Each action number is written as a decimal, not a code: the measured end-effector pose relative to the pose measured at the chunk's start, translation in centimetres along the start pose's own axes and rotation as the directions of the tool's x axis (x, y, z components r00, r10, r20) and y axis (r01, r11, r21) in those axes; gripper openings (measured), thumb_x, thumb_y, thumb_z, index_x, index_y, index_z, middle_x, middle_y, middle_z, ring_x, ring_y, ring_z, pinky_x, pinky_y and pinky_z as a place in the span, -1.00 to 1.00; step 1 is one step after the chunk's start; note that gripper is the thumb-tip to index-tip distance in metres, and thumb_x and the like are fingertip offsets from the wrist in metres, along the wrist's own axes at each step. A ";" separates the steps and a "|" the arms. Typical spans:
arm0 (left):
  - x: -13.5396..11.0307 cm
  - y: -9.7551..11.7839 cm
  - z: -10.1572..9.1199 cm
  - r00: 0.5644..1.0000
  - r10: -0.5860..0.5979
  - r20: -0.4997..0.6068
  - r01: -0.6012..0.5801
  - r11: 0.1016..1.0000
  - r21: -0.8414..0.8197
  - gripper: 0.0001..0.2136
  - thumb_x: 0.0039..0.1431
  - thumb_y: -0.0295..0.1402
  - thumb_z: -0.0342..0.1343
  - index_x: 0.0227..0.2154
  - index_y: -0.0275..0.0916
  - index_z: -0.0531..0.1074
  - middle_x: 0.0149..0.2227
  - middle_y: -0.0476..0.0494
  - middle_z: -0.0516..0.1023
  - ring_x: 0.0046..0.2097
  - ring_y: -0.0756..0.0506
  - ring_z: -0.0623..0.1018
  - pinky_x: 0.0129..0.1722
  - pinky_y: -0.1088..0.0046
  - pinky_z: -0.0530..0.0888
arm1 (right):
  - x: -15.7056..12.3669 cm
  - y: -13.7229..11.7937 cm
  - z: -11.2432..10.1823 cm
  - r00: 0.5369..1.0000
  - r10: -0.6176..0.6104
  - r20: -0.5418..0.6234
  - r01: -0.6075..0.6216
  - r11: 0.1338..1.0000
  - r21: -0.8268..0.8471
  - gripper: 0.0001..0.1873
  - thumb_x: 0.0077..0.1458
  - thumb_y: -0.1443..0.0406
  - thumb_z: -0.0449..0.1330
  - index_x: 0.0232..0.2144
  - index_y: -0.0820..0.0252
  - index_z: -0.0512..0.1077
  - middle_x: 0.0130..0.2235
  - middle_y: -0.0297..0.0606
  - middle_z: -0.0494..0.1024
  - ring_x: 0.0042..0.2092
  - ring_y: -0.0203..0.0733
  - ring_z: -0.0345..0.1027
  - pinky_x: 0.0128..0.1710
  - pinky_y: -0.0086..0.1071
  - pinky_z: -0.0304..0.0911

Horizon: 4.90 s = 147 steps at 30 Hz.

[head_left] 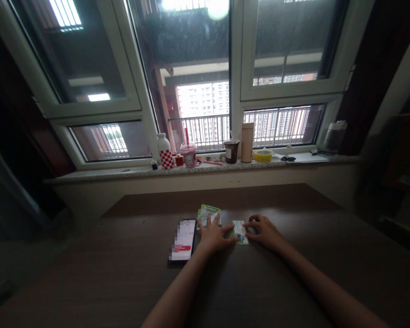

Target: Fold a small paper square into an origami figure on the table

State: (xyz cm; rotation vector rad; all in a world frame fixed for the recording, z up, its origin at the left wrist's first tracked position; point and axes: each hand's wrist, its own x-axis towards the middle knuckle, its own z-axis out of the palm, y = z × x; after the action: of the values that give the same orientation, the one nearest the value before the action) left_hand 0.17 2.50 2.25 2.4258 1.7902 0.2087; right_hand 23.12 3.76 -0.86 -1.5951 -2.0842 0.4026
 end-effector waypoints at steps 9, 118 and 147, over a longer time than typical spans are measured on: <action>-0.1 0.1 0.0 1.000 -0.006 -0.004 0.006 1.000 -0.009 -0.43 -0.01 0.31 -0.09 0.08 0.38 0.30 0.36 0.02 0.03 0.36 -0.51 -0.16 0.09 -0.45 -0.41 | -0.5 0.4 -0.6 0.992 -0.072 0.106 0.070 0.997 0.023 -0.34 -0.17 0.05 0.36 0.05 -0.03 0.44 0.15 -0.14 0.26 0.18 0.03 0.12 0.21 -0.18 0.02; -0.3 0.3 1.4 0.996 0.006 -0.086 -0.011 0.998 -0.058 -0.44 0.01 0.29 -0.09 0.09 0.35 0.30 0.36 -0.05 0.05 0.37 -0.43 -0.17 0.11 -0.39 -0.45 | -0.2 -0.5 0.0 0.993 -0.024 0.119 0.029 0.999 -0.034 -0.30 -0.18 0.00 0.35 0.07 -0.13 0.40 0.24 -0.17 0.18 0.25 0.08 0.01 0.23 -0.12 -0.04; -0.4 0.4 1.4 0.997 0.002 -0.081 -0.006 0.999 -0.050 -0.44 0.02 0.30 -0.13 0.08 0.38 0.30 0.36 -0.03 0.03 0.37 -0.43 -0.16 0.12 -0.39 -0.42 | -0.4 1.2 0.9 0.989 -0.148 -0.008 0.148 0.977 0.154 -0.83 0.04 0.10 0.24 -0.32 -0.13 0.61 0.03 -0.26 0.45 0.12 -0.01 0.20 0.15 -0.10 0.05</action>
State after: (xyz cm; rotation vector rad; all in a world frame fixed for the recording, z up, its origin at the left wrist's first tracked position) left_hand 0.67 1.95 0.91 2.4195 1.7892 0.3534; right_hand 23.70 3.75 -2.27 -1.3420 -2.1030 0.5020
